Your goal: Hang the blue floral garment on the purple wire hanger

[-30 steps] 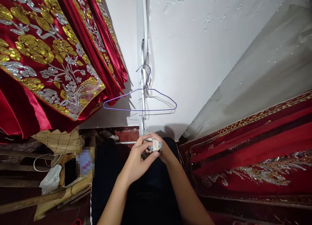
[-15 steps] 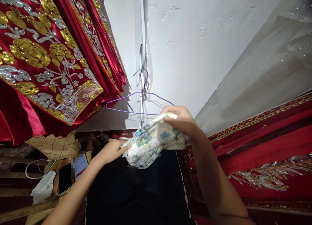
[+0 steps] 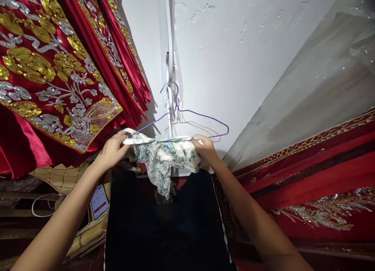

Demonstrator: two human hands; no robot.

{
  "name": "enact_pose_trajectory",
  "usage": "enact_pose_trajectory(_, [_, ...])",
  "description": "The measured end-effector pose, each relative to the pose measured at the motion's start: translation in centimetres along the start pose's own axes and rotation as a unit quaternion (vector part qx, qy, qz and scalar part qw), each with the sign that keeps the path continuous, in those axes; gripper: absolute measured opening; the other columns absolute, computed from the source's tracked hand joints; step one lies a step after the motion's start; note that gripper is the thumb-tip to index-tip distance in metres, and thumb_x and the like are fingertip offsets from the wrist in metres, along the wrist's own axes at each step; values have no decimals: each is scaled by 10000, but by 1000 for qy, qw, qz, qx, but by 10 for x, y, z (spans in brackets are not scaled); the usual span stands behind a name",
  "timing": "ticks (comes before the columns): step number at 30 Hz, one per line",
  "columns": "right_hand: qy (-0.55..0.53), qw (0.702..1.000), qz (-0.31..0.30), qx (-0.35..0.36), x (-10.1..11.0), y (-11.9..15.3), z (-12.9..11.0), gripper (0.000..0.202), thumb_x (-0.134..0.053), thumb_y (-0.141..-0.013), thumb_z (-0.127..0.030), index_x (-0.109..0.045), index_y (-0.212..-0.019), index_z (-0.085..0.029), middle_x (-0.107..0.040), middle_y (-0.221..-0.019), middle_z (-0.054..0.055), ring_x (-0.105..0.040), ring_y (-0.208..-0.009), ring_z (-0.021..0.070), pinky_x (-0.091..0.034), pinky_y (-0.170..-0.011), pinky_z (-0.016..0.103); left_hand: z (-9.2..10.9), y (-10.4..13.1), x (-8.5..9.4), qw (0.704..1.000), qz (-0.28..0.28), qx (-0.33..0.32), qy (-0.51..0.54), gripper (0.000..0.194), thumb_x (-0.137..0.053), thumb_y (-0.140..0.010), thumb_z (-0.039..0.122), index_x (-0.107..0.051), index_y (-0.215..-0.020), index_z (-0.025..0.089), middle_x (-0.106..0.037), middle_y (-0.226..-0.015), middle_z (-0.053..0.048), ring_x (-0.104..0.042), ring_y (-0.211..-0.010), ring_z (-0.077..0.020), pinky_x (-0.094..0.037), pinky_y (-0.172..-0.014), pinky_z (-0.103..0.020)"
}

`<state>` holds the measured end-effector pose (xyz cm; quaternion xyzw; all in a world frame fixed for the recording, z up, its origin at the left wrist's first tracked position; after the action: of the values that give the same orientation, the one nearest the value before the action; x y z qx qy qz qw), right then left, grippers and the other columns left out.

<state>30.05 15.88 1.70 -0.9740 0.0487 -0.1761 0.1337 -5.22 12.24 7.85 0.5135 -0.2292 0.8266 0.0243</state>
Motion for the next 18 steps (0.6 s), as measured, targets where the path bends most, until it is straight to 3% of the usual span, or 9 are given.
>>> enact_pose_trajectory(3, [5, 998, -58, -22, 1, 9, -5, 277, -607, -807, -412, -516, -652, -202, -462, -633, -29, -441, -631, 141, -327, -570, 265, 36, -19, 9, 995, 65, -60, 38, 226, -451, -955, 363, -572, -1028, 187, -633, -1261, -123, -583, -1202, -281, -438, -1060, -427])
enact_pose_trajectory(6, [5, 993, -114, -16, -7, 26, -18, 268, -590, -829, -443, -603, -708, -204, -553, -664, -8, -501, -647, 165, -381, -583, 276, 63, -34, 4, 991, 64, -85, 86, 367, -440, -962, 260, -462, -1323, 200, -619, -1305, -111, -599, -1195, -244, -457, -1049, -413])
enact_pose_trajectory(8, [10, 993, -113, 25, -5, 38, -32, 248, -569, -844, -425, -691, -846, -210, -650, -778, 24, -557, -703, 190, -441, -629, 296, 69, -41, -1, 990, 61, -93, 86, 441, -421, -946, 184, -450, -1385, 202, -634, -1278, -106, -614, -1171, -234, -471, -1031, -396])
enact_pose_trajectory(10, [18, 998, -38, 52, 12, 48, -42, 392, -579, -839, -393, -689, -1180, -233, -707, -912, 48, -599, -749, 209, -494, -682, 326, 66, -45, -4, 991, 68, -101, 62, 447, -390, -922, 121, -530, -1340, 192, -648, -1220, -102, -617, -1142, -237, -472, -1023, -391])
enact_pose_trajectory(12, [18, 995, 88, 43, 44, 54, -44, 713, -613, -821, -375, -450, -1505, -254, -722, -945, 53, -608, -710, 210, -521, -676, 351, 62, -46, -6, 990, 74, -112, 32, 447, -375, -898, 87, -591, -1279, 178, -644, -1167, -105, -607, -1112, -247, -473, -1013, -395])
enact_pose_trajectory(13, [20, 989, 142, 32, 61, 56, -43, 811, -631, -809, -370, -358, -1563, -248, -725, -936, 55, -603, -678, 206, -524, -655, 356, 61, -46, -6, 990, 76, -115, 19, 454, -376, -889, 79, -596, -1276, 174, -635, -1153, -108, -599, -1102, -252, -475, -1006, -398])
enact_pose_trajectory(15, [38, 983, 180, 6, 89, 51, -41, 778, -668, -783, -370, -455, -1514, -212, -729, -931, 73, -606, -664, 203, -522, -629, 353, 59, -44, -4, 990, 82, -117, -2, 456, -382, -891, 81, -593, -1284, 177, -611, -1135, -111, -585, -1089, -258, -480, -989, -398])
enact_pose_trajectory(16, [49, 986, 159, -13, 99, 45, -40, 662, -690, -766, -380, -597, -1391, -182, -730, -918, 85, -616, -676, 207, -519, -624, 349, 59, -43, -2, 989, 91, -114, -9, 439, -385, -901, 92, -597, -1275, 183, -597, -1130, -111, -580, -1084, -258, -482, -977, -394])
enact_pose_trajectory(18, [49, 996, 38, -68, 107, 32, -37, 426, -747, -729, -418, -760, -1049, -136, -728, -854, 99, -644, -699, 228, -521, -617, 340, 59, -42, 5, 988, 116, -100, -18, 373, -405, -929, 140, -615, -1232, 194, -564, -1140, -113, -572, -1086, -257, -481, -960, -387])
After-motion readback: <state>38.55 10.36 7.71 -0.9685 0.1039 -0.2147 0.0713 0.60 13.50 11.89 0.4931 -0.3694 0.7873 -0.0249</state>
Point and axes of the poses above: each hand's wrist, its own y-axis away from the middle knuckle, its own x-axis out of the back of the hand, z = x × y, the point moved 7 cm from there along -y, towards the middle knuckle
